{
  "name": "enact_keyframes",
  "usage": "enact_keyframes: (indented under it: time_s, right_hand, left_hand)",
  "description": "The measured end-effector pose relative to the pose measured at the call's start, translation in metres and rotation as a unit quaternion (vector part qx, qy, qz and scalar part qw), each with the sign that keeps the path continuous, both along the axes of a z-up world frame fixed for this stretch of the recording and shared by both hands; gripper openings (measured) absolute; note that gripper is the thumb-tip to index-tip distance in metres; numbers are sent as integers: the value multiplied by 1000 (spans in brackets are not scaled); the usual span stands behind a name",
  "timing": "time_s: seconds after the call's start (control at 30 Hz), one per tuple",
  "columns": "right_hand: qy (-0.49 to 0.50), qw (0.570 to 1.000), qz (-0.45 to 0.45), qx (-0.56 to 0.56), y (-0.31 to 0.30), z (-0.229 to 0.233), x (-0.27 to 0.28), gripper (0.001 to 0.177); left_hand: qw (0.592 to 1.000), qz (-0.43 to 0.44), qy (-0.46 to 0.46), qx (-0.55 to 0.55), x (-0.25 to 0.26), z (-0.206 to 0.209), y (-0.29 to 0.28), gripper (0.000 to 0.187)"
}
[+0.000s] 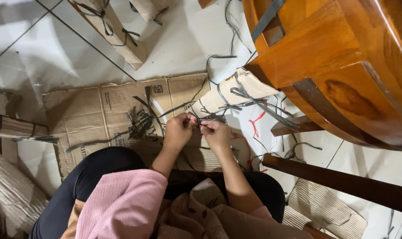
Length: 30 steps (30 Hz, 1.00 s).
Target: Wrapping the legs of a wooden chair with cardboard and securing them with plastic ties.
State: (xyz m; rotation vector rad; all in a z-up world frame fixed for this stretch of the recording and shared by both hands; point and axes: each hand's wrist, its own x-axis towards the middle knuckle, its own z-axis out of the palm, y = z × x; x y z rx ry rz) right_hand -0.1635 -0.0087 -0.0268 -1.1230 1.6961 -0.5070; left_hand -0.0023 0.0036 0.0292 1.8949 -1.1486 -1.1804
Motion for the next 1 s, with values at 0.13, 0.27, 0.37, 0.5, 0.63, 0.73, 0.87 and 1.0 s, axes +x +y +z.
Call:
enact_keyframes:
  time_s: [0.13, 0.27, 0.37, 0.5, 0.63, 0.73, 0.87, 1.0]
  right_hand:
    - [237, 968, 82, -26, -10, -16, -10, 12]
    - [199, 976, 47, -80, -17, 15, -3, 17]
    - [177, 977, 35, -110, -25, 28, 5, 11]
    - [179, 977, 5, -114, -26, 29, 9, 11]
    - [185, 971, 0, -151, -25, 32, 7, 15]
    - [188, 969, 8, -162, -26, 32, 6, 14]
    - [197, 968, 10, -155, -28, 28, 2, 14]
    - [166, 980, 3, -108, -32, 26, -8, 15]
  left_hand:
    - [1000, 19, 12, 3, 0, 5, -5, 8]
    - [998, 29, 49, 4, 2, -4, -5, 9]
    - [993, 54, 101, 2, 2, -13, -7, 9]
    - [983, 85, 162, 3, 0, -19, -9, 11]
    - [973, 105, 203, -3, -1, -22, -10, 14]
    - [974, 100, 201, -11, 2, -16, -10, 13]
    - [987, 56, 153, -12, 8, -8, -14, 10]
    - [997, 6, 75, -5, 19, -3, -17, 8]
